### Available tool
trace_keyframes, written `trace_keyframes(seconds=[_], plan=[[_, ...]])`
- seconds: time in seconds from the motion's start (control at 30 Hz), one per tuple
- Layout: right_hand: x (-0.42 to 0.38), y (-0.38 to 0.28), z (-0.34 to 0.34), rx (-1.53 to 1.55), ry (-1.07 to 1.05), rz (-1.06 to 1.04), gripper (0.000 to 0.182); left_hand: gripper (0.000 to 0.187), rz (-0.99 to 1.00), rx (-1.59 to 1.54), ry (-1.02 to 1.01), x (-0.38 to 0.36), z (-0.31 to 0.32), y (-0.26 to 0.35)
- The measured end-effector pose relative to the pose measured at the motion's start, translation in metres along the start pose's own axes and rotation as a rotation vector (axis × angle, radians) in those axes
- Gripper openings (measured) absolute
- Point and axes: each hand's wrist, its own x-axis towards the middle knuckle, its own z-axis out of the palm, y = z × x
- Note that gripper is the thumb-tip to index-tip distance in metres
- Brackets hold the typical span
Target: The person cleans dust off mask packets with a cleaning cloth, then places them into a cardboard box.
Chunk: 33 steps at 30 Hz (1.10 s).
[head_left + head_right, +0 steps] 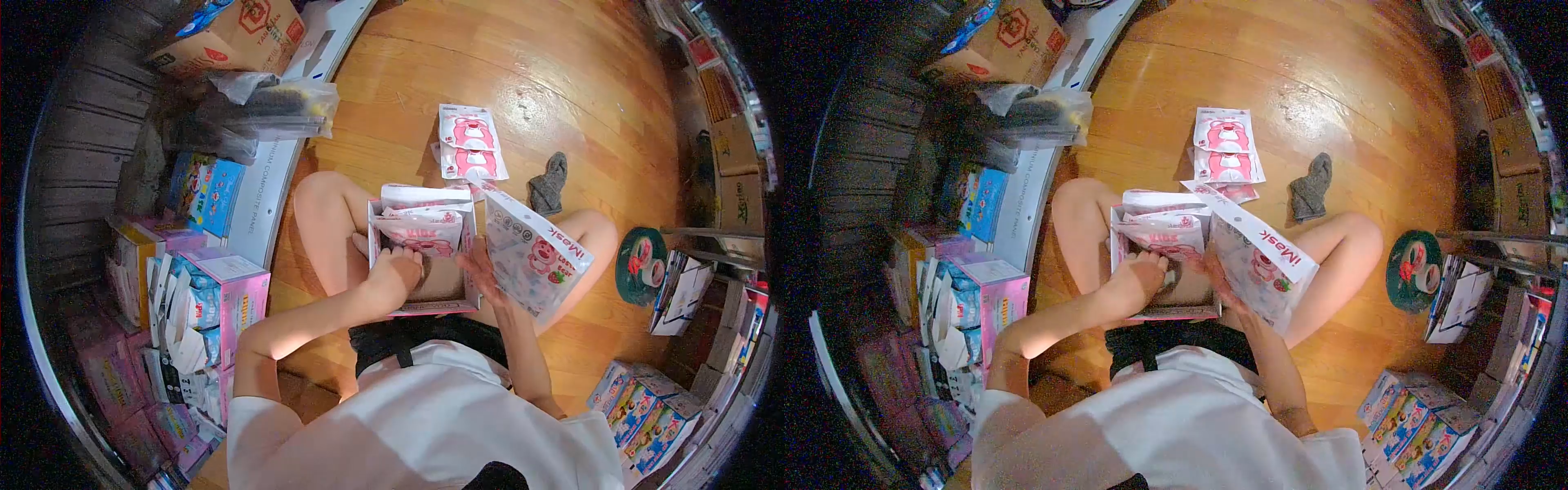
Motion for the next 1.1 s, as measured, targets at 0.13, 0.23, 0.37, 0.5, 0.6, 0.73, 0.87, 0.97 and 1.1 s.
trace_keyframes(seconds=[0.13, 0.23, 0.37, 0.5, 0.6, 0.73, 0.87, 0.97, 1.1], plan=[[-0.009, -0.002, -0.029, 0.245, 0.249, 0.005, 0.030, 0.023, 0.048, 0.029, 0.010, -0.005, -0.005, -0.001], [-0.014, -0.002, -0.054, 0.148, 0.307, -0.011, 0.028, 0.024, 0.068, 0.028, -0.001, -0.004, -0.005, -0.001], [-0.011, -0.002, -0.061, -0.260, 0.081, -0.014, 0.021, 0.029, 0.237, -0.161, 0.012, -0.007, -0.016, -0.007], [0.002, 0.009, 0.005, -0.782, 0.523, -0.116, 0.013, 0.042, 0.248, -0.794, 0.070, -0.025, -0.074, -0.010], [0.004, 0.015, 0.027, -0.927, 0.409, -0.229, 0.013, 0.068, 0.226, -1.185, 0.028, -0.043, -0.121, -0.015], [0.001, 0.020, 0.033, -1.171, 0.336, -0.238, 0.012, 0.076, 0.170, -1.606, 0.282, -0.071, -0.102, -0.016], [0.001, 0.021, 0.037, -1.241, 0.165, -0.176, 0.014, 0.051, -0.174, -1.786, 0.558, -0.068, -0.105, -0.005], [0.003, 0.022, 0.046, -1.116, 0.135, -0.142, 0.022, 0.046, -0.171, -1.623, 0.690, -0.056, -0.112, -0.013], [0.011, 0.029, 0.053, -0.907, 0.144, -0.189, 0.042, 0.041, 0.004, -1.431, 0.591, -0.060, -0.108, -0.016]])
